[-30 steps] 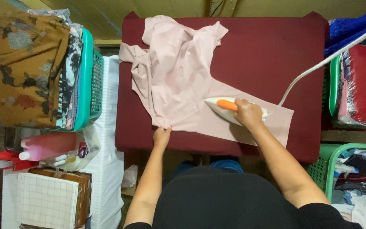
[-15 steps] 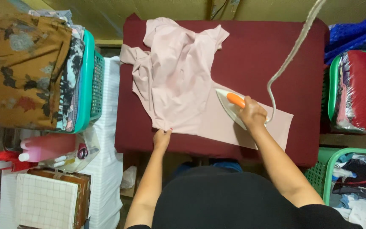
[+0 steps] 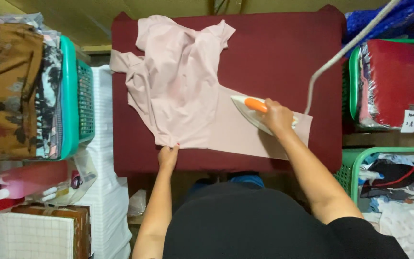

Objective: Ironing a pink t-shirt on an ironing board.

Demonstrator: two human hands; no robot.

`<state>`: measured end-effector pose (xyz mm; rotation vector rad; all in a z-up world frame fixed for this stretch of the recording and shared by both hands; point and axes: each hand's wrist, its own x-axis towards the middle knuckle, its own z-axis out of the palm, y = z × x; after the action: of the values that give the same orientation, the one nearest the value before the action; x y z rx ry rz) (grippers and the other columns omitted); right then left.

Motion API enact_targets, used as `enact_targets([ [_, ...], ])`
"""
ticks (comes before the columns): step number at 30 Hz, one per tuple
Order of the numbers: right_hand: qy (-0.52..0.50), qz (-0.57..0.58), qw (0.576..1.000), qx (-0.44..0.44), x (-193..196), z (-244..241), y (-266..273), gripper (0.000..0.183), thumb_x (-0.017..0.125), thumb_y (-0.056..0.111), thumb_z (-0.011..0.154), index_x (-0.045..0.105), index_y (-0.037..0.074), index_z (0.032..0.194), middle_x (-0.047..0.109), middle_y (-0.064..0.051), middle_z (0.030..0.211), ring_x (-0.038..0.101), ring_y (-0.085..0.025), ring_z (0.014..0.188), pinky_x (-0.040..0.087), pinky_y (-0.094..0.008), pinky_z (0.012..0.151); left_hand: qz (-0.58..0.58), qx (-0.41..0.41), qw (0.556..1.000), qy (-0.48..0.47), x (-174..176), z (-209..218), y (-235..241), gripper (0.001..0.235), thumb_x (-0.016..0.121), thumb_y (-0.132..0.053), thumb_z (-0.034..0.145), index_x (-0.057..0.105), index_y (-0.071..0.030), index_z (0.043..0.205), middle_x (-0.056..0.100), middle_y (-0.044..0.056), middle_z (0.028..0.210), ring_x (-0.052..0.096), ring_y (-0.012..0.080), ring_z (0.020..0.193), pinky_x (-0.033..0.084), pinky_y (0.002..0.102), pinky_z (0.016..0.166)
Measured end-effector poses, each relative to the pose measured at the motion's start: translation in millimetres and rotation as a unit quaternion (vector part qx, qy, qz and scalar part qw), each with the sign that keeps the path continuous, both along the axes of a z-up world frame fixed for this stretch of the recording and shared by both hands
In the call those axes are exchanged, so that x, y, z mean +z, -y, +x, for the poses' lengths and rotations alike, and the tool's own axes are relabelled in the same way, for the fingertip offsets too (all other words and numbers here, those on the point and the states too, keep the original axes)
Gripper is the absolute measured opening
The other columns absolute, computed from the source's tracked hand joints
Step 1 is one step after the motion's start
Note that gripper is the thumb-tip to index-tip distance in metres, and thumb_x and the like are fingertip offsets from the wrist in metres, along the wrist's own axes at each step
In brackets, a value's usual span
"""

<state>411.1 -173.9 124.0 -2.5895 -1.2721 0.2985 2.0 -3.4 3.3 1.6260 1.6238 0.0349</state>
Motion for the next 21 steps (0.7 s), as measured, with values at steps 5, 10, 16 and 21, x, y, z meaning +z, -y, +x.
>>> enact_targets([
  [5, 0.087, 0.039, 0.994, 0.045, -5, 51, 77, 0.035, 0.081, 0.026, 0.072, 0.069, 0.011, 0.101, 0.074, -0.011, 0.089, 0.072, -0.034, 0.074, 0.057, -0.049, 0.064, 0.008, -0.013, 1.0, -0.027, -23, -8, -2, 0.056, 0.069, -0.049, 0.089, 0.072, 0.006, 0.101, 0.074, 0.028, 0.1, 0.072, 0.0409, 0.096, 0.054, 0.046, 0.088],
  [10, 0.102, -0.03, 0.994, 0.01, 1, 92, 135, 0.021, 0.076, 0.024, 0.081, 0.067, 0.015, 0.097, 0.072, -0.009, 0.089, 0.071, -0.036, 0.081, 0.057, -0.049, 0.071, 0.015, -0.013, 1.0, -0.019, -9, -2, -1, 0.051, 0.068, -0.045, 0.088, 0.072, 0.004, 0.103, 0.073, 0.027, 0.1, 0.069, 0.0422, 0.096, 0.051, 0.047, 0.086],
  [16, 0.101, -0.017, 0.994, 0.033, -1, 91, 128, 0.018, 0.076, 0.026, 0.083, 0.065, 0.015, 0.092, 0.071, -0.007, 0.087, 0.07, -0.035, 0.08, 0.056, -0.048, 0.069, -0.025, -0.002, 0.999, -0.028, 2, 1, -1, 0.052, 0.066, -0.045, 0.09, 0.071, 0.005, 0.099, 0.073, 0.026, 0.095, 0.072, 0.0397, 0.091, 0.053, 0.046, 0.084],
  [21, 0.088, 0.021, 0.994, 0.067, 15, 60, 70, 0.018, 0.077, 0.025, 0.081, 0.066, 0.014, 0.09, 0.07, -0.005, 0.082, 0.069, -0.032, 0.073, 0.054, -0.047, 0.064, -0.012, -0.018, 0.999, -0.024, 0, -2, -4, 0.054, 0.067, -0.047, 0.09, 0.071, 0.006, 0.098, 0.073, 0.026, 0.094, 0.07, 0.0402, 0.09, 0.052, 0.047, 0.083],
])
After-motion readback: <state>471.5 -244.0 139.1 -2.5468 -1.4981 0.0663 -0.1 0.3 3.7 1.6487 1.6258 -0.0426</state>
